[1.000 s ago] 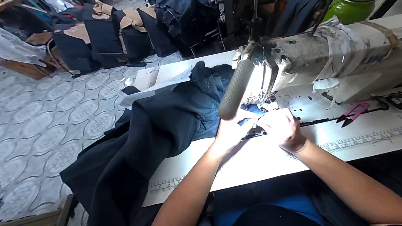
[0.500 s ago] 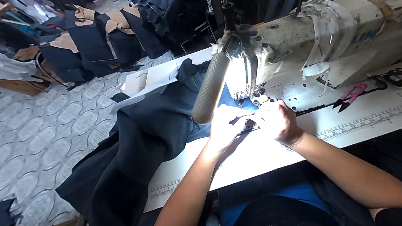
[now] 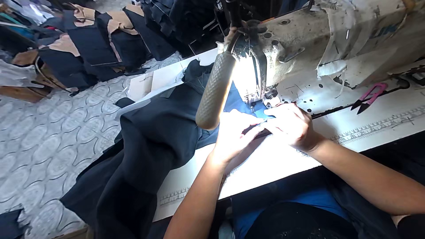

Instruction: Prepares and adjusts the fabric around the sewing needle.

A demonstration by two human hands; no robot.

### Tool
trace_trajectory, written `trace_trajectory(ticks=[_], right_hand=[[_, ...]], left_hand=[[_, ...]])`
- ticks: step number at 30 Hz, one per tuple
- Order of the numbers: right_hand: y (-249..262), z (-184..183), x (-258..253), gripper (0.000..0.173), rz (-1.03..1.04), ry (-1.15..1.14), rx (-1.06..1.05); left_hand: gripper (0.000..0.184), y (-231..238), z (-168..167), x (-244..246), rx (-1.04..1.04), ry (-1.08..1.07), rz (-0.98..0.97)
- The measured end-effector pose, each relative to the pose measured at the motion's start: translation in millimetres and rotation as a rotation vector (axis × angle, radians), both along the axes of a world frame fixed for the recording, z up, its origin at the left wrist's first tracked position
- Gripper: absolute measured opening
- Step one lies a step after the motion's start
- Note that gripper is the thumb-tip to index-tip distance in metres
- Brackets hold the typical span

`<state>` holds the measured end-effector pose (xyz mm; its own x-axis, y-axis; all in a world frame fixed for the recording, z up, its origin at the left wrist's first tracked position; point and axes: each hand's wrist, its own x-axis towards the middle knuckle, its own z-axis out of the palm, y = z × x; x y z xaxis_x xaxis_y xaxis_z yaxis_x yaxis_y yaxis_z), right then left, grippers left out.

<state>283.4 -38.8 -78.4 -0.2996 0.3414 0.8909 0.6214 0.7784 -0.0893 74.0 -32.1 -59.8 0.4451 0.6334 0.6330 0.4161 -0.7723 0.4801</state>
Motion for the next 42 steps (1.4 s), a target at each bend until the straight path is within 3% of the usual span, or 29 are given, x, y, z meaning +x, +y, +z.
trace_trajectory(ticks=[3, 6, 9, 14, 22, 31, 42], right_hand=[[-4.9, 0.5, 4.1, 0.016, 0.141, 0.009, -0.066], [-22.5, -6.8, 16.8, 0.018, 0.256, -0.098, -0.215], [-37.3, -18.8, 27.6, 0.017, 0.249, -0.2, -0.443], [-39.1, -12.9, 34.8, 0.025, 0.227, -0.184, -0.736], [-40.7, -21.4, 29.0, 0.027, 0.182, -0.37, -0.442], [-45.5, -17.4, 35.0, 0.03, 0.184, -0.388, -0.543], [3.2, 0.1, 29.4, 0.029, 0.254, -0.465, -0.717]], left_hand=[[0.015, 2.4, -3.4, -4.7, -0.046, -0.004, -0.091], [0.019, -4.8, -8.9, -3.2, -0.092, 0.178, -0.172], [0.019, -25.9, -20.6, 6.5, 0.054, 0.461, -0.122], [0.028, -50.8, -31.1, 0.3, 0.091, 0.499, -0.022], [0.023, -60.8, -30.1, 3.7, 0.042, 0.435, 0.049], [0.028, -72.0, -22.3, 7.4, 0.043, 0.554, 0.203], [0.021, -28.7, -11.7, 6.3, 0.015, 0.537, 0.203]])
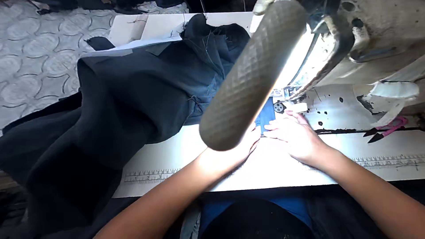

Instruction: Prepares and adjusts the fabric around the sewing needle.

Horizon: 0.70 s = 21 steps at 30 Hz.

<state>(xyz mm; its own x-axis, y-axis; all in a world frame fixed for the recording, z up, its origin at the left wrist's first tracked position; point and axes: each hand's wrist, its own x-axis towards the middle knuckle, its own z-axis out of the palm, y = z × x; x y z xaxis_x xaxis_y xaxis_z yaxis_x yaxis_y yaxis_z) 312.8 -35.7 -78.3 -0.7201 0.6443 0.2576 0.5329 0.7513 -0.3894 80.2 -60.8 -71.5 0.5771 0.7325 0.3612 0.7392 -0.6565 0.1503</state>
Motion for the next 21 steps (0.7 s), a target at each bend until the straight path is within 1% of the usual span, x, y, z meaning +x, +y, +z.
trace_trajectory(ticks=[3, 7, 9, 11, 13, 14, 15, 16, 17, 18, 19, 20, 21], right_hand=[[16.6, 4.4, -4.2, 0.028, 0.005, -0.039, -0.002], [30.0, 16.6, -9.9, 0.022, -0.039, -0.049, 0.0], [29.4, 26.4, -16.8, 0.016, -0.118, -0.041, -0.068], [30.0, 29.1, -21.6, 0.017, -0.213, -0.029, -0.147], [36.0, 26.1, -16.5, 0.02, -0.269, -0.046, -0.249], [35.6, 27.2, -9.2, 0.027, -0.243, -0.084, -0.229], [30.7, 28.9, 0.8, 0.028, -0.207, -0.117, -0.128], [22.2, 32.6, 13.3, 0.027, -0.203, -0.115, -0.043], [11.1, 39.0, 27.3, 0.027, -0.239, -0.078, -0.003], [0.2, 44.5, 45.5, 0.028, -0.299, -0.042, 0.014], [-8.7, 47.2, 67.9, 0.03, -0.366, -0.019, 0.028], [-17.4, 48.9, 92.4, 0.032, -0.44, -0.038, 0.046], [-25.3, 49.5, 115.9, 0.033, -0.516, -0.097, 0.049]], left_hand=[[0.014, 17.2, -4.9, -3.5, 0.018, -0.017, -0.01], [0.011, 40.3, -7.1, -12.7, -0.039, 0.066, -0.023], [0.009, 50.5, -4.4, -11.9, -0.065, 0.054, -0.001], [0.009, 59.8, 0.7, -9.6, -0.1, 0.054, 0.04], [0.012, 67.0, 13.0, -6.2, -0.194, 0.023, 0.076], [0.014, 71.3, 20.7, -4.1, -0.277, 0.016, 0.101], [0.016, 76.7, 24.0, -3.1, -0.327, 0.008, 0.113], [0.016, 83.0, 20.5, -2.5, -0.331, -0.016, 0.113], [0.017, 90.8, 8.0, -1.8, -0.302, -0.07, 0.101], [0.018, 102.8, -19.1, -0.8, -0.198, -0.152, 0.077], [0.019, 118.5, -54.0, 2.8, -0.042, -0.205, 0.082], [0.02, 129.1, -74.7, 6.9, 0.033, -0.235, 0.088], [0.019, 131.9, -81.0, 10.1, 0.052, -0.251, 0.09]])
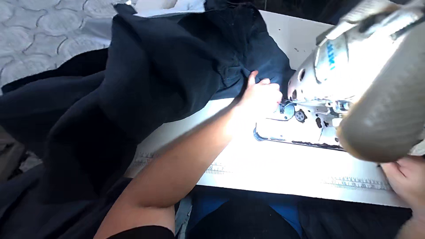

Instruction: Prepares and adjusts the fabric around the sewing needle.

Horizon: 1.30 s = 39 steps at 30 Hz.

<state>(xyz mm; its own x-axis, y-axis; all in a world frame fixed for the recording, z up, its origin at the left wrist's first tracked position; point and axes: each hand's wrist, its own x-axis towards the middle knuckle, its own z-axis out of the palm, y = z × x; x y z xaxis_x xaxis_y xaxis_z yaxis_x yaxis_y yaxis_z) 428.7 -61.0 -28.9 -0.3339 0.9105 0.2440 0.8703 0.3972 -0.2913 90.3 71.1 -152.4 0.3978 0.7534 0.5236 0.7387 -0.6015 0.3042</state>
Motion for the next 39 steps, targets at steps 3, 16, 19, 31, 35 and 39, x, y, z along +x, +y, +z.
trace_trajectory(ticks=[3, 16, 19, 31, 35, 39], right_hand=[[-11.7, -8.1, 49.8, 0.041, -0.157, -0.203, -0.137], [0.4, -41.3, 18.9, 0.039, -0.224, -0.018, 0.214], [31.3, -28.4, -32.5, 0.043, -0.204, 0.204, 0.044], [141.7, -41.5, -117.7, 0.022, 0.423, -0.179, -0.042], [137.6, -48.4, -98.2, 0.027, 0.282, -0.247, -0.078], [112.6, -46.1, -53.2, 0.041, 0.023, -0.347, -0.022]], left_hand=[[0.014, -31.4, 73.3, -8.8, -0.357, 0.098, -0.009], [0.022, -38.1, 92.2, -15.7, -0.416, 0.076, -0.086], [0.027, -32.0, 85.7, -20.0, -0.473, 0.028, -0.05], [0.035, -15.2, 88.2, -28.1, -0.562, -0.013, 0.047], [0.036, -16.3, 89.9, -25.2, -0.573, 0.025, 0.02], [0.034, -18.5, 91.6, -24.0, -0.583, 0.016, 0.055]])
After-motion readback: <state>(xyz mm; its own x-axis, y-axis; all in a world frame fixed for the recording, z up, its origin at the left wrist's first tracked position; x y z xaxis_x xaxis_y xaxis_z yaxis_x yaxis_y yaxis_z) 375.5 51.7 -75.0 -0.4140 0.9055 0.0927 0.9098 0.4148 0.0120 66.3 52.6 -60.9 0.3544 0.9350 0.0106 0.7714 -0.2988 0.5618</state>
